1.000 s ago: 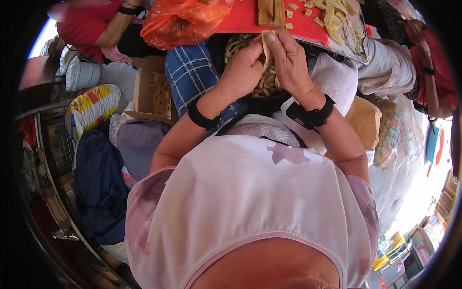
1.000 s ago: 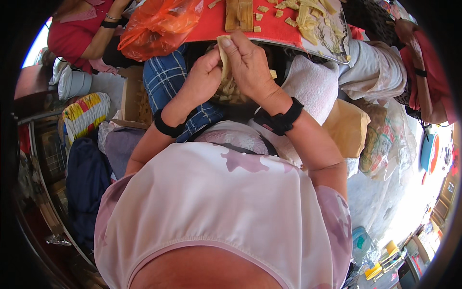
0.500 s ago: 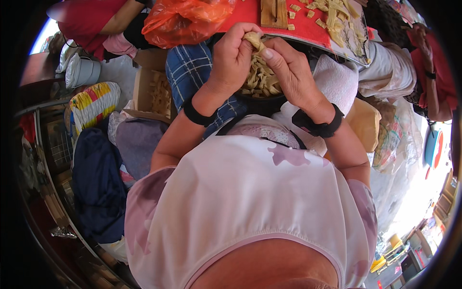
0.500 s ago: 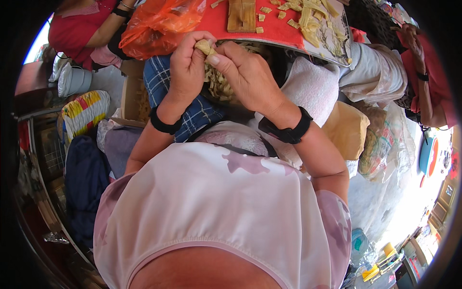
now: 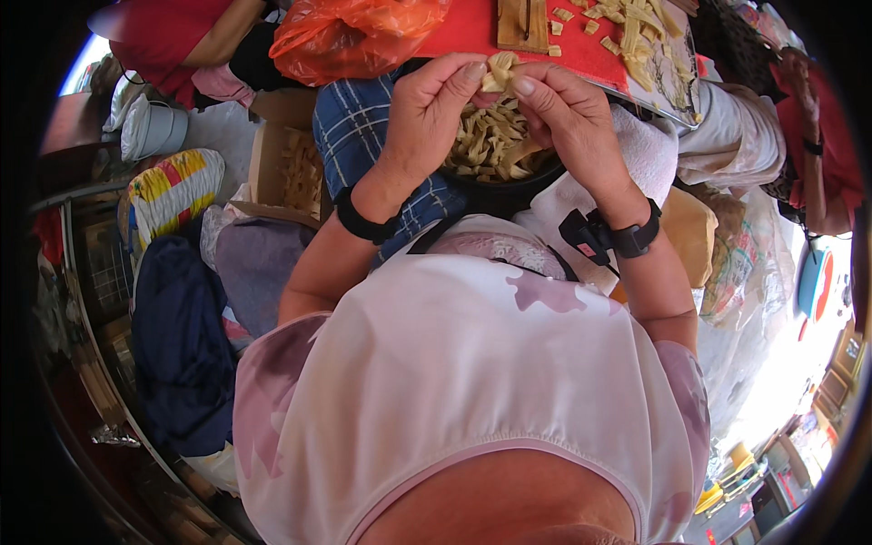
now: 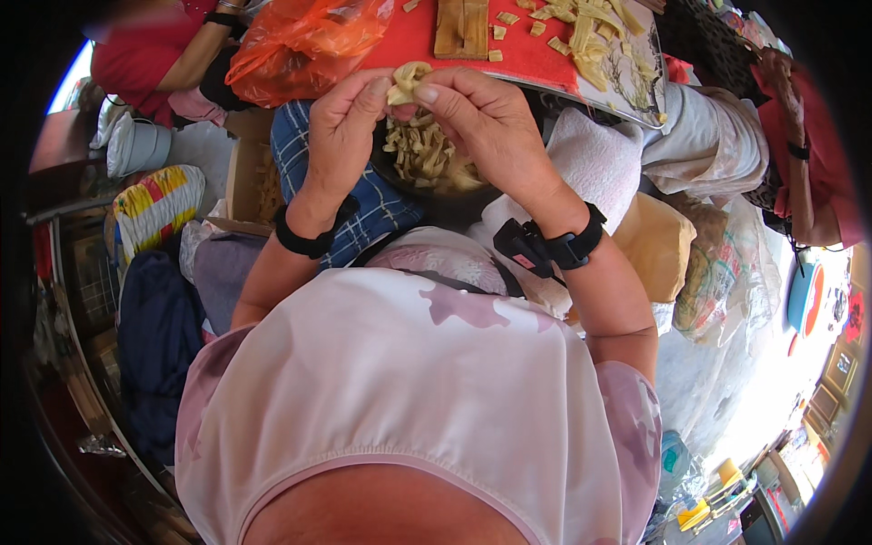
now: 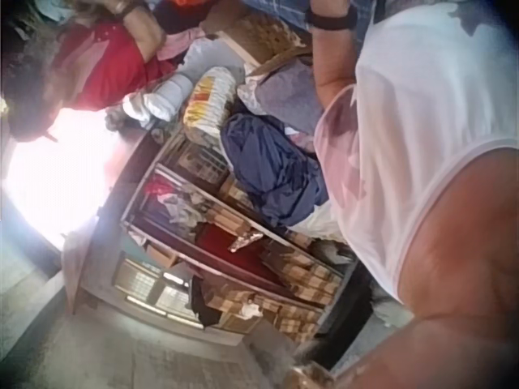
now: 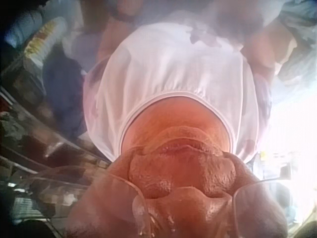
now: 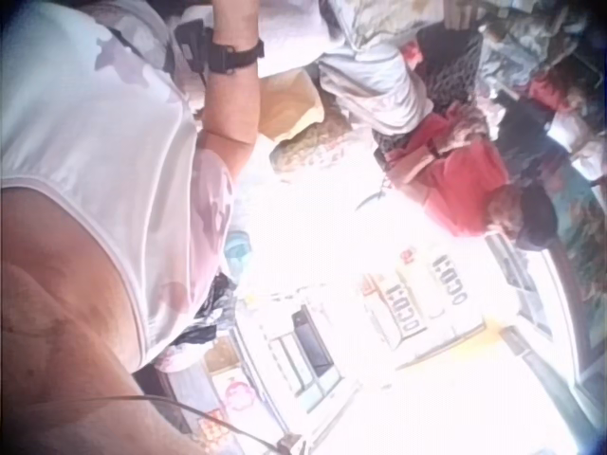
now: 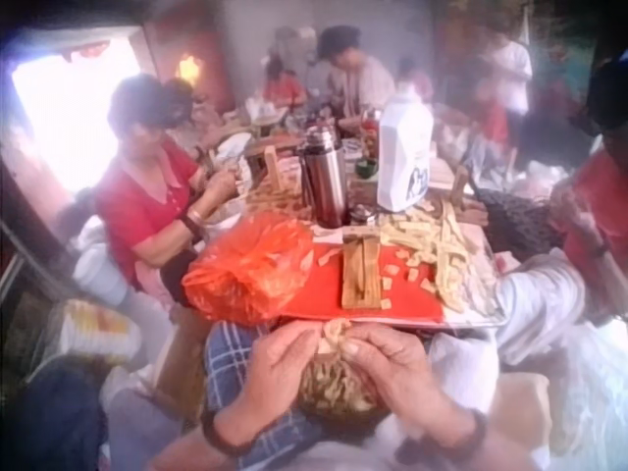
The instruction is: The person ties pieces of dried bean curd skin into knots by hand, picking them from a tray and placing the finished knots into a bowl.
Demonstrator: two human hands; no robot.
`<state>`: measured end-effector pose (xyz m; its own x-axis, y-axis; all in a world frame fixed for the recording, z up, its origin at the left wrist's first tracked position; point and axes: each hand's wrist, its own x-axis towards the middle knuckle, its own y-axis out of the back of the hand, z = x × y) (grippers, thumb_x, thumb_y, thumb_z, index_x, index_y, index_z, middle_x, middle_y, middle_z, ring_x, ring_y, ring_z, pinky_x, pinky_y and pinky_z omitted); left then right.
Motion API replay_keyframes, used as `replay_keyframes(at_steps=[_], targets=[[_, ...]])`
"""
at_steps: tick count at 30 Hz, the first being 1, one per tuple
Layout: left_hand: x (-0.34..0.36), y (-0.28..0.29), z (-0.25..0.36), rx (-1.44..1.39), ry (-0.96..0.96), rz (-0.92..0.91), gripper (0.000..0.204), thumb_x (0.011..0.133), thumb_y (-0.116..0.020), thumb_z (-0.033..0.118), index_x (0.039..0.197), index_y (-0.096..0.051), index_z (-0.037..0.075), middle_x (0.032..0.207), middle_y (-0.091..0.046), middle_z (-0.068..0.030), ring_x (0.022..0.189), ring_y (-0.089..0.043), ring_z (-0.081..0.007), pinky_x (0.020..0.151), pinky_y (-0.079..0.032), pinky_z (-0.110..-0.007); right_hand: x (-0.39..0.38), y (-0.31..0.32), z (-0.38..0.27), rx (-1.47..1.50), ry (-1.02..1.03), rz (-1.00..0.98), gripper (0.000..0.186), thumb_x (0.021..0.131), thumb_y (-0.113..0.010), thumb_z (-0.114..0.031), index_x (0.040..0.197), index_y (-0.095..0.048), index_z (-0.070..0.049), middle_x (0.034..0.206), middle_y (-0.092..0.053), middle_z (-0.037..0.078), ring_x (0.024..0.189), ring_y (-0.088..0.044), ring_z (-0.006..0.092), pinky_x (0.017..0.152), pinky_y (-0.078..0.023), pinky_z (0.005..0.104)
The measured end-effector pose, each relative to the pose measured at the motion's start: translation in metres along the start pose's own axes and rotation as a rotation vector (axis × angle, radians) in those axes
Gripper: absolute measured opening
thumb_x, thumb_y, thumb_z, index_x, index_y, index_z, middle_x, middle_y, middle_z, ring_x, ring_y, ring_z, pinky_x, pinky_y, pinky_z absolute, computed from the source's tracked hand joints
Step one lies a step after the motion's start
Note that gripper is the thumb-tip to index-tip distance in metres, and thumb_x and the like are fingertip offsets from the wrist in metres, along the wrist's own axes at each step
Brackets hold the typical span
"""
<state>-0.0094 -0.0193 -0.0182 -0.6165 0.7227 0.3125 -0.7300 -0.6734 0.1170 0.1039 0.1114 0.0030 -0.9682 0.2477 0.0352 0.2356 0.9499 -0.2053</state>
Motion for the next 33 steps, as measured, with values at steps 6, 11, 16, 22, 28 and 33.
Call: replay_keyframes(at_steps=[6,11,16,22,28,33], targets=[[0.004,-0.004,0.004,0.011,-0.087,0.127,0.011,0.083,-0.061,0.001,0.093,-0.062,0.001,0.077,-0.064,-0.0031,0.071,-0.059,-0.0072,0.063,-0.048,-0.02,0.001,-0.005,-0.003,-0.029,-0.035,0.145,0.022,0.091,-0.052,-0.025,0.097,-0.06,-0.005,0.063,-0.05,-0.004,0.051,-0.036,0.0017,0.044,-0.028,0.0163],[0.015,0.021,0.005,0.119,-0.219,0.123,0.011,0.08,-0.063,0.001,0.091,-0.063,0.001,0.074,-0.064,-0.003,0.069,-0.059,-0.0064,0.063,-0.048,-0.019,-0.002,0.03,-0.003,0.184,-0.187,0.174,0.038,0.093,-0.041,-0.038,0.089,-0.059,-0.005,0.06,-0.043,-0.006,0.05,-0.032,0.0027,0.044,-0.021,0.0179],[0.018,0.018,0.008,0.438,-0.263,0.096,0.024,0.076,-0.066,0.003,0.099,-0.06,0.003,0.089,-0.062,-0.0062,0.079,-0.06,-0.0173,0.071,-0.048,-0.028,0.003,0.024,-0.001,0.078,-0.053,0.164,0.015,0.09,-0.053,-0.02,0.086,-0.056,-0.006,0.065,-0.046,-0.007,0.054,-0.034,0.0017,0.047,-0.025,0.0164],[-0.003,-0.004,0.018,0.688,-0.223,-0.232,0.028,0.074,-0.062,0.004,0.1,-0.055,0.007,0.097,-0.055,-0.0107,0.083,-0.055,-0.033,0.07,-0.045,-0.04,0.004,0.013,0.011,0.047,-0.149,-0.035,0.007,0.087,-0.058,-0.012,0.086,-0.054,-0.006,0.071,-0.05,-0.006,0.06,-0.041,-0.0006,0.051,-0.031,0.0153],[0.015,0.01,-0.007,0.972,-0.568,-0.15,0.01,0.077,-0.058,0.011,0.084,-0.052,0.008,0.083,-0.052,-0.0052,0.073,-0.057,-0.0233,0.06,-0.045,-0.034,0.007,0.003,0.016,0.069,-0.009,0.048,0.014,0.084,-0.061,-0.008,0.093,-0.051,-0.004,0.072,-0.051,-0.005,0.06,-0.043,-0.0001,0.053,-0.035,0.0161],[0.05,0.029,-0.036,1.031,-0.709,-0.103,0.009,0.078,-0.059,0.015,0.082,-0.051,0.012,0.067,-0.052,0.0002,0.065,-0.056,-0.0216,0.054,-0.044,-0.03,0.007,-0.009,-0.002,-0.144,0.071,0.117,0.017,0.082,-0.06,-0.003,0.096,-0.05,-0.002,0.07,-0.051,-0.003,0.06,-0.044,0.0006,0.052,-0.036,0.017]])
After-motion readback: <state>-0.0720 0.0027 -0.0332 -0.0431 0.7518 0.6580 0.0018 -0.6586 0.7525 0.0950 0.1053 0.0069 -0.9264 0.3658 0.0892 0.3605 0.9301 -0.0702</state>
